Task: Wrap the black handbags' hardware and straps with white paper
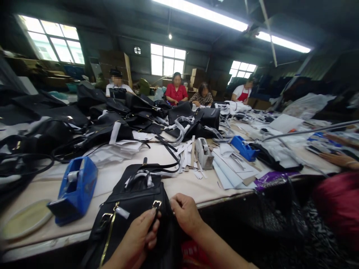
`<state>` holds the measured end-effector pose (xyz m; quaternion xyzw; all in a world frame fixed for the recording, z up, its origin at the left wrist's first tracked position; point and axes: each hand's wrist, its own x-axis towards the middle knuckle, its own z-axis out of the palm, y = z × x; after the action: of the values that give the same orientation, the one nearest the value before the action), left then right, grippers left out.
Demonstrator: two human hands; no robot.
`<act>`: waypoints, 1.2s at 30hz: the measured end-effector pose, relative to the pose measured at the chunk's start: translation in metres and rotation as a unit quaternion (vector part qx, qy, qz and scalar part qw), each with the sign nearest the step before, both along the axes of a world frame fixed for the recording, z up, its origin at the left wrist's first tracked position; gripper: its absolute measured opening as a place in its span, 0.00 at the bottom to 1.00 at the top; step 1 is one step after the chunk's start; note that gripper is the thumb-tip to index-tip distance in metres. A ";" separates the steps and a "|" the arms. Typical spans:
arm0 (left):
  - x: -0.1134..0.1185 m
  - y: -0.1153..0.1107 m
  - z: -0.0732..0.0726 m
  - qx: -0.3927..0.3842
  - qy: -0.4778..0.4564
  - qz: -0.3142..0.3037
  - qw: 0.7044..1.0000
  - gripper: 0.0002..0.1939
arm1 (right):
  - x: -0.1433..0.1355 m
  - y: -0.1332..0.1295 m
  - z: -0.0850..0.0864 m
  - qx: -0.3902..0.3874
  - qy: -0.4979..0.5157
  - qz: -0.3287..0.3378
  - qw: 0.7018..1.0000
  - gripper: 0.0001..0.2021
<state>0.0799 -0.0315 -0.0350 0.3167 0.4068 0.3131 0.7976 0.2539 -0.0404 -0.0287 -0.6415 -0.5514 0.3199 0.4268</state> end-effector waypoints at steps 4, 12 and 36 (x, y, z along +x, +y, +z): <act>-0.007 0.002 -0.006 -0.020 -0.008 0.011 1.000 0.27 | 0.029 -0.006 -0.010 -0.016 -0.040 -0.069 0.997 0.21; -0.012 0.007 -0.005 -0.042 -0.024 0.019 0.999 0.22 | 0.012 0.024 -0.002 0.001 -0.022 0.008 1.000 0.20; -0.043 0.032 -0.039 -0.088 -0.066 -0.017 0.994 0.12 | -0.223 0.225 0.008 0.065 -0.431 0.379 0.816 0.21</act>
<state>0.0370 0.0003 -0.0738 0.2308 0.3738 0.2822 0.8529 0.0312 0.1844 -0.0204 -0.4245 -0.8981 0.1105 0.0314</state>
